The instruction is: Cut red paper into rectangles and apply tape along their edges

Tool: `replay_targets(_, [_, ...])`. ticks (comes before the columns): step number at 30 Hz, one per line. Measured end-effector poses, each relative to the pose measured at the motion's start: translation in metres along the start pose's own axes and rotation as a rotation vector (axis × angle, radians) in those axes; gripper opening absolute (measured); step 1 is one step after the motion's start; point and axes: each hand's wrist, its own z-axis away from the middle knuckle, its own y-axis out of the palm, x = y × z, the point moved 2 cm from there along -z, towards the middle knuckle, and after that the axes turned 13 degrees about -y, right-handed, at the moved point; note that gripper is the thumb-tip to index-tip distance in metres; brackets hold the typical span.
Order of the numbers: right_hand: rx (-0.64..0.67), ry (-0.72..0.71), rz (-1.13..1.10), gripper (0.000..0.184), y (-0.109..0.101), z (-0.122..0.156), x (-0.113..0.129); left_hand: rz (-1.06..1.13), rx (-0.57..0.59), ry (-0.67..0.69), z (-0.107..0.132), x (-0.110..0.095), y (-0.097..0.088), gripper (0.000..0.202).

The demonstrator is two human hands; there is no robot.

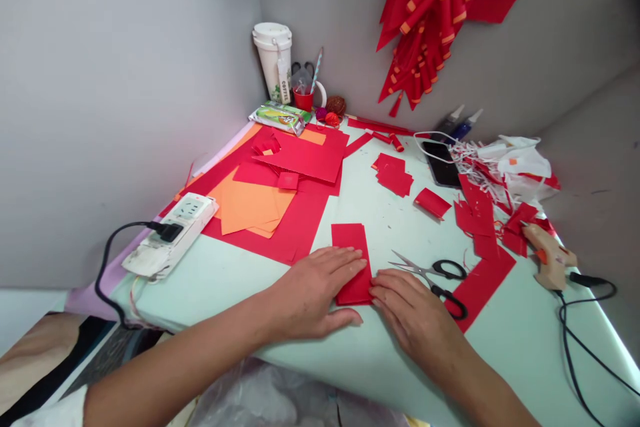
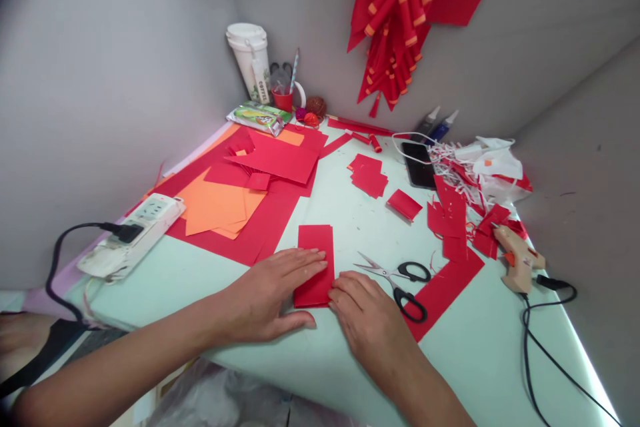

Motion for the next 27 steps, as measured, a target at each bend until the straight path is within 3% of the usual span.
replay_targets(2, [-0.017,0.019,-0.024,0.021,-0.004,-0.002,0.004,0.011,-0.055,0.004,0.004,-0.001,-0.002,0.066])
replay_targets(6, [-0.083,0.066,-0.096,0.019,-0.012,0.001,0.015,0.031,-0.219,0.034,0.013,-0.006,-0.002,0.031])
replay_targets(9, [-0.131,0.117,-0.166,0.019,-0.014,0.006,0.021,0.074,-0.329,0.017,0.022,-0.013,0.001,0.027])
replay_targets(12, [-0.138,0.248,-0.196,0.017,-0.013,0.007,0.021,0.155,-0.341,-0.047,0.028,-0.022,0.006,0.023])
replay_targets(15, [-0.132,0.429,-0.204,0.017,-0.011,0.006,0.019,0.221,-0.282,-0.141,0.033,-0.027,0.013,0.018])
replay_targets(18, [-0.107,0.572,-0.251,0.02,-0.006,0.001,0.018,0.213,-0.234,-0.238,0.036,-0.027,0.021,0.022])
replay_targets(21, [-0.076,0.617,-0.261,0.022,0.0,-0.007,0.016,0.202,-0.301,-0.316,0.041,-0.025,0.026,0.019])
replay_targets(24, [-0.044,0.645,-0.252,0.022,0.005,-0.014,0.014,0.228,-0.385,-0.378,0.046,-0.024,0.028,0.05])
replay_targets(27, [0.008,0.669,-0.229,0.022,0.01,-0.017,0.011,0.197,-0.407,-0.386,0.05,-0.023,0.028,0.057])
